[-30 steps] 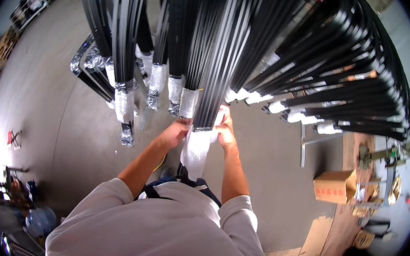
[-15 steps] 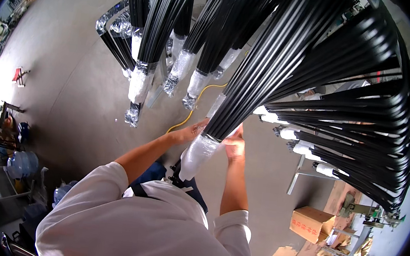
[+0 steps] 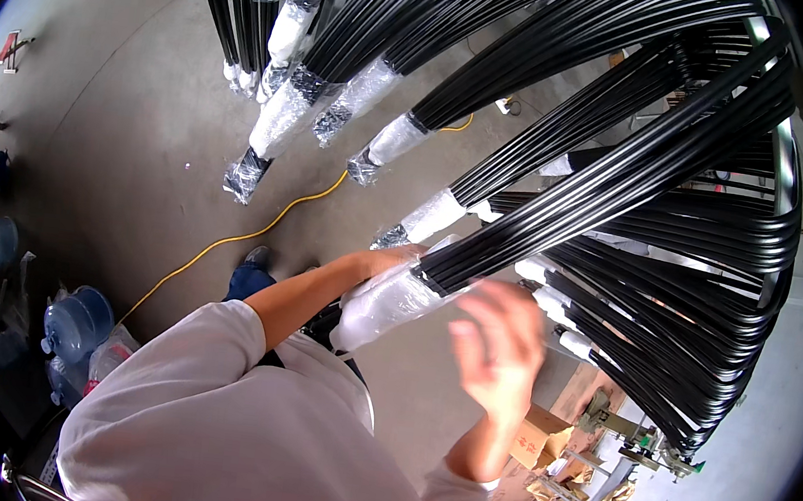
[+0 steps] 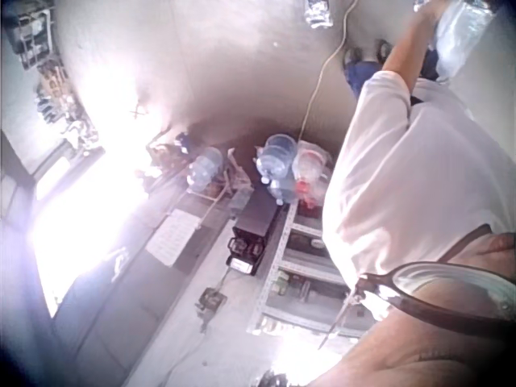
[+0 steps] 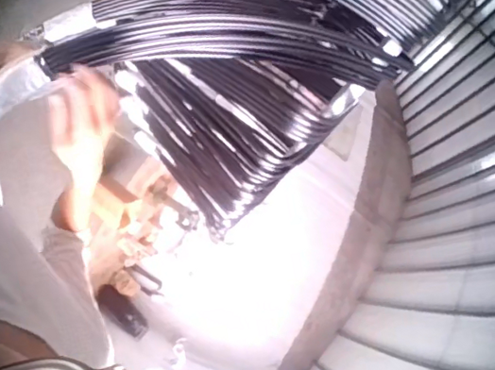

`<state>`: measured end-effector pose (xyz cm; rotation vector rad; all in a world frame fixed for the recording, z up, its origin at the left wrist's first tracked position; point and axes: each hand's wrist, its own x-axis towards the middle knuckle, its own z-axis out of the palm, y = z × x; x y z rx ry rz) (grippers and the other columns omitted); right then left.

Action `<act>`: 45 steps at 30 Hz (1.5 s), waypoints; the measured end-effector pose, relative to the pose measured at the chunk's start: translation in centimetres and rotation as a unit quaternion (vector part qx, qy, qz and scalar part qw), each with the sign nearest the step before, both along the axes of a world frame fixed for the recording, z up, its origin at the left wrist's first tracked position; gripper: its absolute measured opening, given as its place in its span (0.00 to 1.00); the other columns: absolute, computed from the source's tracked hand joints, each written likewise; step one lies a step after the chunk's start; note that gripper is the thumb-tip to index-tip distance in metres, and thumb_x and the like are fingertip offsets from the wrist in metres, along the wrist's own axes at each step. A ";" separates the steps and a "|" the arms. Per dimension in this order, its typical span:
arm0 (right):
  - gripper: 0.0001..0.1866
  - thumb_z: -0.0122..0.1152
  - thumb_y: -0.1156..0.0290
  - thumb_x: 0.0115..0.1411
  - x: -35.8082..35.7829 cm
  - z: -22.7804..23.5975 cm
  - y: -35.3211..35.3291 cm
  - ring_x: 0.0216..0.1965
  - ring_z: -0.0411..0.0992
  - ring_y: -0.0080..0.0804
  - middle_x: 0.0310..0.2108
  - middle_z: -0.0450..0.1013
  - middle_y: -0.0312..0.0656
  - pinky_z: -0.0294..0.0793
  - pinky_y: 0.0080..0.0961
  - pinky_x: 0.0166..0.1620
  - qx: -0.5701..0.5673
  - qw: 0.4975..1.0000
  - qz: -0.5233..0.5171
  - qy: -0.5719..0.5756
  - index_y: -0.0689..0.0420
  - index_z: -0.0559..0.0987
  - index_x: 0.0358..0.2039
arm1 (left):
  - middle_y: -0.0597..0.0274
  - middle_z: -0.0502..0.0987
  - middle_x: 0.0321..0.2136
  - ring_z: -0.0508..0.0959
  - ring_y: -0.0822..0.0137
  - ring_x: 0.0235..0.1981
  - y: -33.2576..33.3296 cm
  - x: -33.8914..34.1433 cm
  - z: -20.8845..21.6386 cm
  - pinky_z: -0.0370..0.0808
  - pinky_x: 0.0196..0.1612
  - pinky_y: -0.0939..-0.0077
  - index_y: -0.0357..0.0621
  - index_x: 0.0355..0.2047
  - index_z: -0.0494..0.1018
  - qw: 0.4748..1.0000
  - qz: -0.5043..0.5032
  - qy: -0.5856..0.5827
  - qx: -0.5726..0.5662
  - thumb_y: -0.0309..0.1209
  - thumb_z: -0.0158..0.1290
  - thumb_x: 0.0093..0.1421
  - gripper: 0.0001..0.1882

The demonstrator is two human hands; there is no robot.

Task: The person wraps bundles of black pipes with white protective material. They hold a roll of the material and repeatedly wrap it around the pipe bundles, moving from one bundle to the next in a warehouse setting.

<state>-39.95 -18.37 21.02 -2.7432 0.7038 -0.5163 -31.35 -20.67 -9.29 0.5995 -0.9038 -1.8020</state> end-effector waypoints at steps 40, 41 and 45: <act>0.15 0.65 0.62 0.31 10.7 -4.0 -4.4 0.32 0.73 0.36 0.28 0.74 0.44 0.71 0.30 0.37 -0.025 0.753 0.124 0.646 0.59 0.78 0.19 | 0.57 0.74 0.31 0.72 0.73 0.32 12.3 9.9 12.7 0.69 0.35 0.79 0.27 0.38 0.71 0.994 0.109 0.029 -0.014 0.57 0.58 0.38 0.40; 0.13 0.64 0.64 0.34 9.4 -3.9 -3.8 0.35 0.72 0.36 0.31 0.74 0.45 0.70 0.30 0.40 -0.101 0.827 0.149 0.533 0.59 0.78 0.20 | 0.57 0.74 0.31 0.72 0.72 0.33 12.5 9.8 13.1 0.69 0.36 0.78 0.27 0.38 0.71 0.992 0.121 0.010 -0.023 0.56 0.58 0.38 0.40; 0.12 0.54 0.82 0.43 2.6 -3.3 1.1 0.51 0.63 0.41 0.46 0.67 0.44 0.63 0.34 0.52 -0.037 0.997 0.051 0.041 0.61 0.76 0.31 | 0.56 0.74 0.32 0.73 0.69 0.34 13.8 9.2 12.9 0.69 0.38 0.77 0.29 0.39 0.71 0.989 0.150 -0.010 0.012 0.56 0.58 0.38 0.39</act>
